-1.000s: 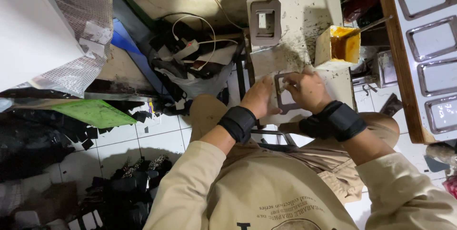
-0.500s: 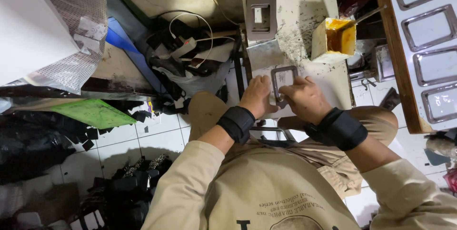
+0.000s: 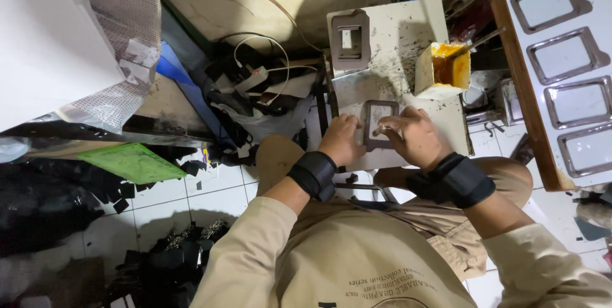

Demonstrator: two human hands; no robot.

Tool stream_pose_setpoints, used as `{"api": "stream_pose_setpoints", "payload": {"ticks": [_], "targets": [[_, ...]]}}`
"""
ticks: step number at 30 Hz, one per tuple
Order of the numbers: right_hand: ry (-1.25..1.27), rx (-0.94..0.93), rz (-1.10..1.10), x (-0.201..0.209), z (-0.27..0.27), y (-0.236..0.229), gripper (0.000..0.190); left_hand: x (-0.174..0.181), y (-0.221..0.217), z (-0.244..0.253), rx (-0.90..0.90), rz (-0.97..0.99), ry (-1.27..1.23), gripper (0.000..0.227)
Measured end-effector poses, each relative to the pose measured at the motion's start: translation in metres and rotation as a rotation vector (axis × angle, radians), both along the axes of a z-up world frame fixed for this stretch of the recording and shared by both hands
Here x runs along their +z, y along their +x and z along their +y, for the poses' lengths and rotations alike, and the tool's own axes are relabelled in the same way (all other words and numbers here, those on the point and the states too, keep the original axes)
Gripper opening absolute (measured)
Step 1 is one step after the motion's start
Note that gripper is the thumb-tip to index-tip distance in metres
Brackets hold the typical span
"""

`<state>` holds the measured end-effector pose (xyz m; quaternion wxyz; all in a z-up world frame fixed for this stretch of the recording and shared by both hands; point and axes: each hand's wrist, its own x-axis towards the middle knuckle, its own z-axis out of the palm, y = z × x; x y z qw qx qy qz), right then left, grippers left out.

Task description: Applying glue to the edges of small rectangular frames using a manual applicator

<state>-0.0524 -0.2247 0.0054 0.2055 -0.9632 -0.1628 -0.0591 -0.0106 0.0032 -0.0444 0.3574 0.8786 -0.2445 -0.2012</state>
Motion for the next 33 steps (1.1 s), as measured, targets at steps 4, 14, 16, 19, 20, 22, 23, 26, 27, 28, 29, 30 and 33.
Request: {"api": "stream_pose_setpoints", "payload": {"ticks": [4, 14, 16, 19, 20, 22, 23, 26, 27, 28, 29, 30, 33], "targets": [[0.009, 0.054, -0.018, 0.013, 0.022, 0.002, 0.018, -0.004, -0.011, 0.001, 0.017, -0.087, 0.006, 0.058], [-0.071, 0.198, -0.121, 0.007, 0.02, 0.0, 0.019, -0.004, -0.018, 0.0, 0.029, -0.126, 0.016, 0.056], [-0.086, 0.205, -0.139, 0.001, 0.018, -0.002, 0.017, -0.007, -0.019, -0.001, 0.036, -0.149, 0.024, 0.056], [-0.104, 0.236, -0.156, -0.006, 0.013, -0.004, 0.012, -0.011, -0.02, -0.005, 0.065, -0.201, 0.053, 0.054], [-0.111, 0.252, -0.17, -0.007, 0.01, -0.004, 0.009, -0.013, -0.021, -0.005, 0.073, -0.19, 0.066, 0.054], [-0.118, 0.269, -0.182, -0.006, 0.005, -0.004, 0.007, -0.013, -0.021, -0.005, 0.082, -0.177, 0.08, 0.054], [-0.119, 0.29, -0.195, -0.004, 0.002, -0.005, 0.007, -0.013, -0.022, -0.006, 0.078, -0.165, 0.094, 0.053], [-0.133, 0.316, -0.222, 0.041, 0.01, -0.008, 0.01, -0.013, -0.024, -0.009, 0.09, -0.158, 0.126, 0.053], [-0.144, 0.321, -0.238, 0.063, 0.015, -0.009, 0.01, -0.014, -0.025, -0.011, 0.106, -0.164, 0.144, 0.055], [-0.144, 0.32, -0.237, 0.056, 0.012, -0.009, 0.01, -0.013, -0.025, -0.011, 0.105, -0.163, 0.144, 0.055], [-0.149, 0.323, -0.24, 0.05, 0.008, -0.01, 0.012, -0.011, -0.026, -0.012, 0.113, -0.149, 0.145, 0.053], [-0.154, 0.327, -0.242, 0.044, 0.004, -0.011, 0.015, -0.01, -0.026, -0.012, 0.12, -0.136, 0.146, 0.051], [-0.157, 0.328, -0.252, 0.088, 0.015, -0.016, 0.017, -0.007, -0.029, -0.012, 0.106, -0.138, 0.165, 0.047]]}}
